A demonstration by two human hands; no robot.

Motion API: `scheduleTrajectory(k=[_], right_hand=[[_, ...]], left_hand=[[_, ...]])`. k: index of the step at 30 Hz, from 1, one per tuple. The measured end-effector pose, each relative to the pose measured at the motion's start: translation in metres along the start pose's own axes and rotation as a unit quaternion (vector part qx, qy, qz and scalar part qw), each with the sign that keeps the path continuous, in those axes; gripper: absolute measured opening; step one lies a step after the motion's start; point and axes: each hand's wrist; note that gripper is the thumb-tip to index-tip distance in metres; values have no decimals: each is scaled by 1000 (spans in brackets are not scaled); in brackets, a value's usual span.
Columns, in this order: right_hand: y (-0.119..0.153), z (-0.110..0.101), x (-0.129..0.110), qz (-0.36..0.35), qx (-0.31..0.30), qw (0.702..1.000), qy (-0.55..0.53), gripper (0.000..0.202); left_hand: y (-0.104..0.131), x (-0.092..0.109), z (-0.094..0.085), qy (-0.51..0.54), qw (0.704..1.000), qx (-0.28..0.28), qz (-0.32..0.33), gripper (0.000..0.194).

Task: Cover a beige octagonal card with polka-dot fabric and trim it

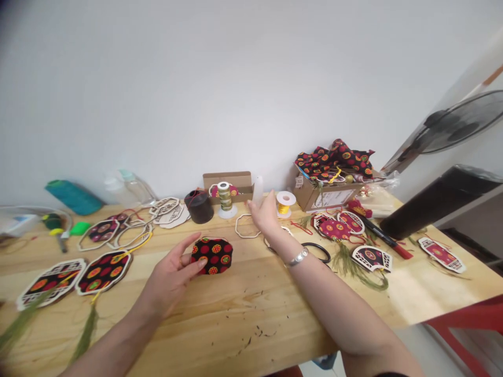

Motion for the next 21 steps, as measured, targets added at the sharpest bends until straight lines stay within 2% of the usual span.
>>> scheduleTrajectory(k=[3, 6, 8, 10, 12, 15, 17, 18, 21], right_hand=[[-15, 16, 7, 24, 19, 999, 12, 76], [-21, 25, 11, 28, 13, 999, 11, 51], [-20, 22, 8, 17, 2, 1000, 3, 35], [-12, 10, -2, -8, -16, 1000, -14, 30], [0, -12, -17, -48, -43, 997, -42, 29], [24, -48, -38, -139, -148, 972, -122, 32], [39, -67, -44, -120, -240, 952, -145, 38], [46, -74, -45, -111, -266, 944, -161, 45], [62, -84, -40, -66, -280, 932, -222, 79]], left_hand=[[1, 1, 0, 10, 1000, -10, -1, 95], [1, 1, 1, 15, 1000, -6, 10, 97], [1, 1, 1, 14, 1000, -9, 13, 95], [1, 2, 1, 10, 1000, -11, 15, 93], [2, 3, 2, 4, 1000, -8, 24, 91], [2, 4, 2, -7, 999, -1, 41, 87], [1, 3, 3, -11, 999, 0, 47, 85], [1, 2, 3, -9, 999, -1, 48, 84], [-1, 0, 2, 8, 999, -6, 49, 85]])
Point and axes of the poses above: each hand's wrist, its own y-axis away from the middle knuckle, its own z-axis out of the palm, x = y × z, and after that the axes turned 13 degrees about x, right-handed
